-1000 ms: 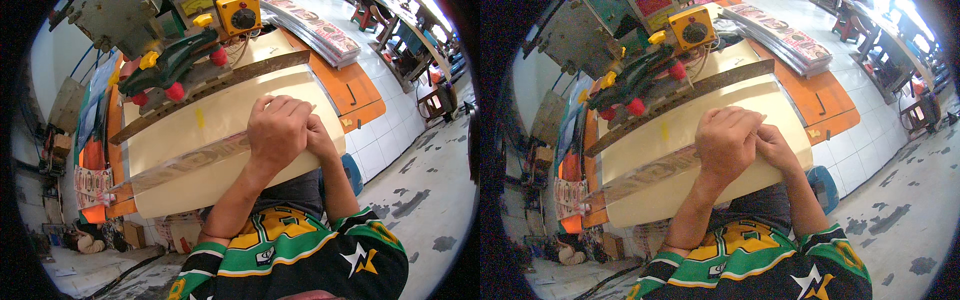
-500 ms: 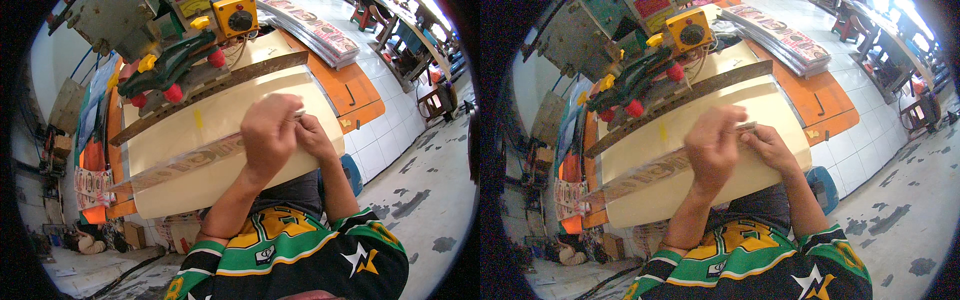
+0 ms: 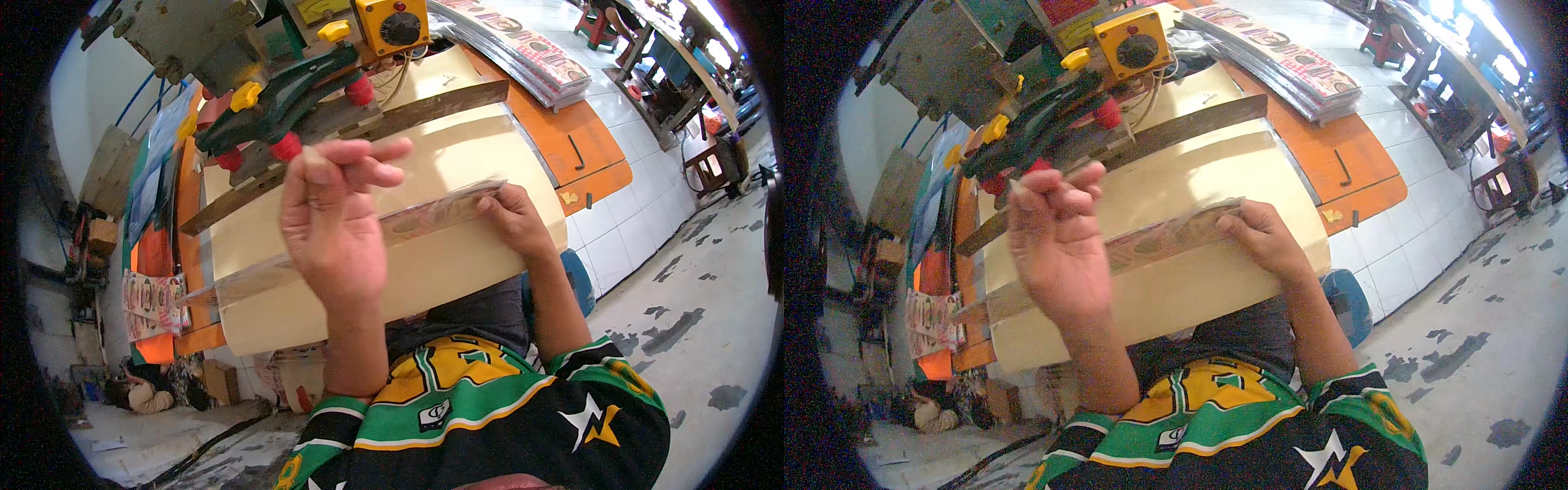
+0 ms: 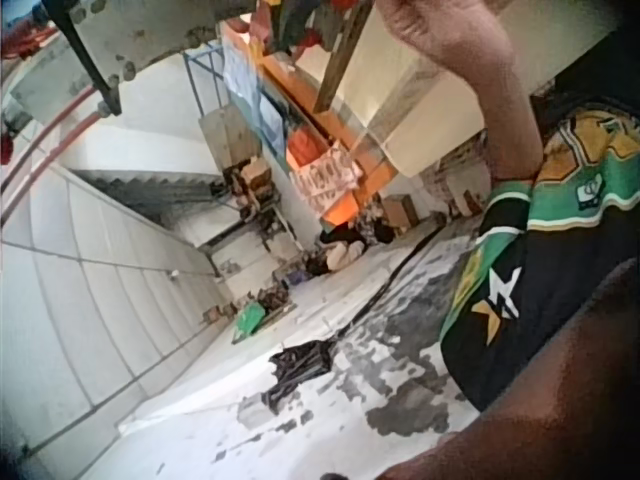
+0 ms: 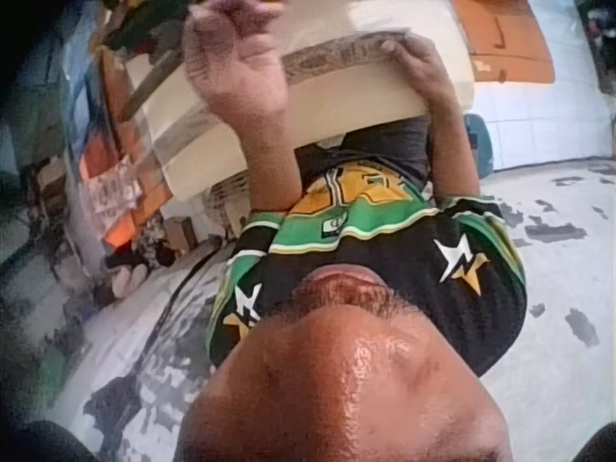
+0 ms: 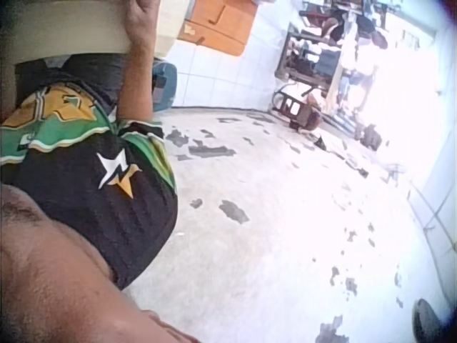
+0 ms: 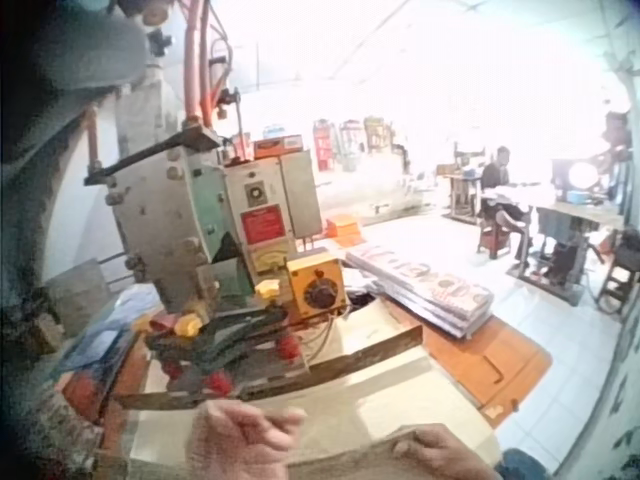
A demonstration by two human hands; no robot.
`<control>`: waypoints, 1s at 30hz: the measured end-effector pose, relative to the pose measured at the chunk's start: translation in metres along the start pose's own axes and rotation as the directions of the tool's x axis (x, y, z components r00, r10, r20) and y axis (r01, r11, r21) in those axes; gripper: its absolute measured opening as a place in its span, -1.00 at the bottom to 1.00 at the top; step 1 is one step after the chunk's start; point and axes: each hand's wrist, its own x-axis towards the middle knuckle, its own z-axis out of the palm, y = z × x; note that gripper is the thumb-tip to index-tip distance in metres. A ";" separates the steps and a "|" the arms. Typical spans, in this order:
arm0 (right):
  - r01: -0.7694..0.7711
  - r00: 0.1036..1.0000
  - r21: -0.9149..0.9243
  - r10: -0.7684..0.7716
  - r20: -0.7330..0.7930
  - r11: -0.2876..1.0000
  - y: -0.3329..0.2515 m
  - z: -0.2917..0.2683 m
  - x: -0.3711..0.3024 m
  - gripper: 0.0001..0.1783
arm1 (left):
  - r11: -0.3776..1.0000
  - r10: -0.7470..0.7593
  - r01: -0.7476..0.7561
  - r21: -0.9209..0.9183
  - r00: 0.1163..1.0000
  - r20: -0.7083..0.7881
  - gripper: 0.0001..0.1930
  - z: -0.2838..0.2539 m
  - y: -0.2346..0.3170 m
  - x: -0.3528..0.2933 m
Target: The person aligns, folds, and creases printed plastic packaging sheets by hand, then stacks them onto a pile.
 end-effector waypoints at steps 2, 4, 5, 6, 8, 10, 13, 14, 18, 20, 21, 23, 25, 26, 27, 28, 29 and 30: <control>-0.006 0.999 -0.045 0.004 -0.035 0.999 -0.003 0.002 0.000 -0.68 | 0.959 0.030 -0.038 0.281 0.999 0.031 -0.67 0.003 0.016 0.009; 0.003 0.999 -0.067 -0.005 -0.034 0.998 0.001 -0.002 0.001 -0.68 | 0.842 0.046 -0.077 0.534 0.996 0.071 -0.67 0.000 0.025 0.012; 0.014 1.000 -0.074 -0.016 -0.022 0.997 0.003 -0.005 0.000 -0.68 | 0.678 -0.025 -0.109 0.727 0.985 0.171 -0.67 -0.003 0.028 0.012; 0.014 1.000 -0.076 -0.016 -0.026 0.997 0.004 -0.006 -0.001 -0.68 | 0.474 -0.118 -0.165 0.865 0.962 0.248 -0.66 -0.005 0.029 0.012; 0.037 0.998 -0.041 -0.039 -0.044 0.998 0.005 -0.003 0.001 -0.67 | 0.368 -0.243 -0.150 0.918 0.937 0.251 -0.63 -0.009 0.031 0.011; 0.037 0.998 -0.060 -0.039 -0.040 0.998 -0.001 0.000 0.001 -0.67 | 0.150 -0.436 -0.322 0.935 0.827 0.355 -0.64 -0.014 0.022 0.005; 0.050 0.998 -0.070 -0.052 -0.021 0.996 0.000 -0.002 0.003 -0.66 | 0.099 -0.496 -0.362 0.927 0.790 0.361 -0.70 -0.011 0.011 -0.003; 0.064 0.998 -0.060 -0.064 -0.004 0.996 0.002 -0.002 0.003 -0.65 | 0.099 -0.496 -0.360 0.928 0.790 0.360 -0.70 -0.010 0.006 -0.005; 0.050 0.999 -0.042 -0.051 -0.018 0.998 0.000 -0.001 0.002 -0.63 | 0.087 -0.448 -0.387 0.918 0.808 0.383 -0.80 -0.009 -0.010 -0.011; 0.010 1.000 -0.139 -0.009 0.007 0.990 -0.003 -0.003 0.001 -0.61 | 0.112 -0.420 -0.389 0.914 0.816 0.398 -0.84 -0.006 -0.012 -0.012; 0.011 1.000 -0.138 -0.010 0.010 0.990 -0.006 -0.002 0.000 -0.61 | 0.112 -0.397 -0.404 0.908 0.820 0.413 -0.86 -0.004 -0.010 -0.012; 0.097 0.993 -0.165 -0.083 0.087 0.982 -0.017 0.002 -0.002 -0.62 | 0.102 -0.370 -0.418 0.903 0.826 0.424 -0.89 -0.001 -0.009 -0.013; 0.052 0.993 -0.021 -0.050 0.104 0.998 -0.032 0.017 -0.008 -0.61 | 0.153 -0.218 -0.470 0.869 0.842 0.493 -0.91 0.001 -0.009 -0.013; -0.003 0.993 0.122 -0.012 0.120 0.992 -0.039 0.023 -0.011 -0.60 | 0.148 -0.218 -0.468 0.871 0.844 0.490 -0.91 0.001 -0.008 -0.014; -0.049 0.991 0.105 0.035 0.133 0.993 -0.046 0.024 -0.009 -0.57 | 0.138 -0.147 -0.473 0.870 0.859 0.491 -0.91 0.001 -0.007 -0.015; -0.048 0.990 0.106 0.033 0.140 0.993 -0.050 0.026 -0.008 -0.57 | 0.125 -0.073 -0.479 0.869 0.869 0.490 -0.90 0.000 -0.006 -0.015; -0.006 0.990 0.051 -0.001 0.144 0.999 -0.054 0.029 -0.007 -0.58 | 0.119 -0.071 -0.478 0.871 0.870 0.487 -0.90 -0.001 -0.004 -0.016; 0.037 0.988 -0.004 -0.036 0.149 0.999 -0.057 0.034 -0.006 -0.58 | 0.112 -0.015 -0.465 0.878 0.883 0.469 -0.89 -0.001 -0.001 -0.018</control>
